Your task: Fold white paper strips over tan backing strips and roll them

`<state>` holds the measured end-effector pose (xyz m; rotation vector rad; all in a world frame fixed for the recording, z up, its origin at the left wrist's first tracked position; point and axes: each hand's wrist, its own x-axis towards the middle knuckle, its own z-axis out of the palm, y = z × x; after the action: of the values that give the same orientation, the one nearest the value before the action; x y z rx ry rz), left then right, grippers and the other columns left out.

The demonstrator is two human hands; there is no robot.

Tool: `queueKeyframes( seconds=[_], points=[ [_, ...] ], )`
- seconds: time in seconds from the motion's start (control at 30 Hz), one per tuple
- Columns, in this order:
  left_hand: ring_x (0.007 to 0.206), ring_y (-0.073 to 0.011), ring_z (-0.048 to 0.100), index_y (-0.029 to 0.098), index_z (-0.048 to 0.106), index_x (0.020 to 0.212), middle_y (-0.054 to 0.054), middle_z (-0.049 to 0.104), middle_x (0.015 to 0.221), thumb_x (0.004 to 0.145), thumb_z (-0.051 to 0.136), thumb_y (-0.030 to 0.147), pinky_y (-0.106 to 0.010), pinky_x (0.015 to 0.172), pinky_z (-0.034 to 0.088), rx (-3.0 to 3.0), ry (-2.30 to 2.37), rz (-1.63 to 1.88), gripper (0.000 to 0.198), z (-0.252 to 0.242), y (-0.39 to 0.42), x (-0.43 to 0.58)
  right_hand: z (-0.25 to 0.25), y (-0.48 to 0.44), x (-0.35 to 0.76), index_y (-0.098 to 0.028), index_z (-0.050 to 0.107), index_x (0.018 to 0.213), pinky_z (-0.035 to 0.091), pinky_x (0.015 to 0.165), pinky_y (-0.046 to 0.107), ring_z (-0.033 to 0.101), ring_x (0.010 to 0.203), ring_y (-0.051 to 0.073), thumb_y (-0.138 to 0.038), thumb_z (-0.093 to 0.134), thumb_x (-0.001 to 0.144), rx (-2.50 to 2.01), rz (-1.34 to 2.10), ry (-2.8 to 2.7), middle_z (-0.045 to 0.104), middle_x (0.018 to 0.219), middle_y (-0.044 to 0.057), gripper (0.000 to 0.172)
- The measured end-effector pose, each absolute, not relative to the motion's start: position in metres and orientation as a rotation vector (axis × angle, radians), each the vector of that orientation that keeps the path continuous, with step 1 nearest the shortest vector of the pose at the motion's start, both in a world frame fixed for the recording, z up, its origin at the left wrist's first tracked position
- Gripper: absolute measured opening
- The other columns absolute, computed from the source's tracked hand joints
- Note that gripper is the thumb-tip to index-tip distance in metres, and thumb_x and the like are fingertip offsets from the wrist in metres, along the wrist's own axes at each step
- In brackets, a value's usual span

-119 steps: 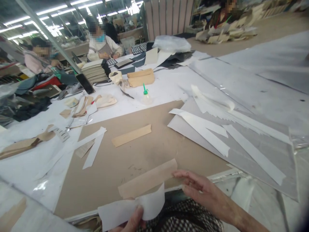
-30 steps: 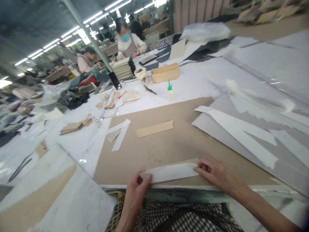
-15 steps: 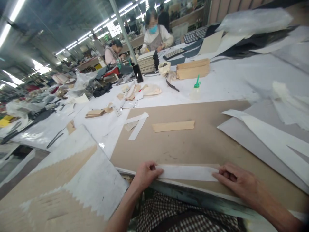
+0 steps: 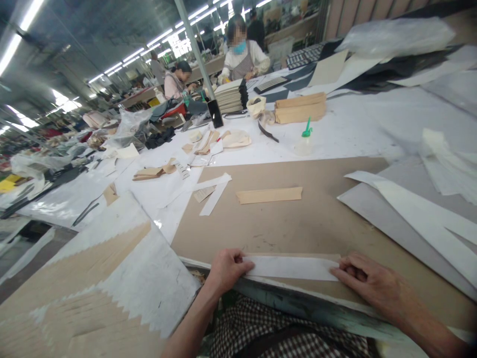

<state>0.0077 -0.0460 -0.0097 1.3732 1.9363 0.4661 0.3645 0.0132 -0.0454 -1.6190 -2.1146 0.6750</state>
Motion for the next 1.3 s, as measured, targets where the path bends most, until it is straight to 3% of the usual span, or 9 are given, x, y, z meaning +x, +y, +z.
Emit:
queueKeyframes(
  seconds=[0.1,0.4,1.3],
  points=[
    [0.059,-0.0119,0.048,0.017,0.066,0.064,0.005,0.051,0.058,0.072,0.072,0.040,-0.025,0.056,0.028,1.386,1.943,0.462,0.025,-0.008,-0.046,0.009,-0.047,0.014,0.366,-0.026,0.062,0.073,0.044,0.055,0.028,0.058,0.058,0.017,-0.073,0.049,0.084,-1.597,0.796,-2.189,0.061,0.067,0.000,0.050],
    [0.059,-0.0119,0.049,0.017,0.067,0.067,0.005,0.054,0.059,0.071,0.073,0.039,-0.024,0.056,0.029,1.406,1.947,0.447,0.023,-0.008,-0.047,0.008,-0.051,0.014,0.367,-0.026,0.061,0.076,0.043,0.057,0.030,0.058,0.060,0.018,-0.074,0.052,0.081,-1.646,0.814,-2.151,0.058,0.065,-0.001,0.050],
    [0.063,-0.0158,0.050,0.019,0.061,0.068,0.004,0.052,0.060,0.076,0.064,0.050,-0.026,0.061,0.031,1.417,1.940,0.362,0.032,-0.008,-0.053,0.013,-0.023,0.010,0.356,-0.025,0.062,0.072,0.040,0.062,0.028,0.060,0.066,0.016,-0.043,0.058,0.085,-1.700,0.880,-2.093,0.061,0.070,-0.003,0.023]
  ],
)
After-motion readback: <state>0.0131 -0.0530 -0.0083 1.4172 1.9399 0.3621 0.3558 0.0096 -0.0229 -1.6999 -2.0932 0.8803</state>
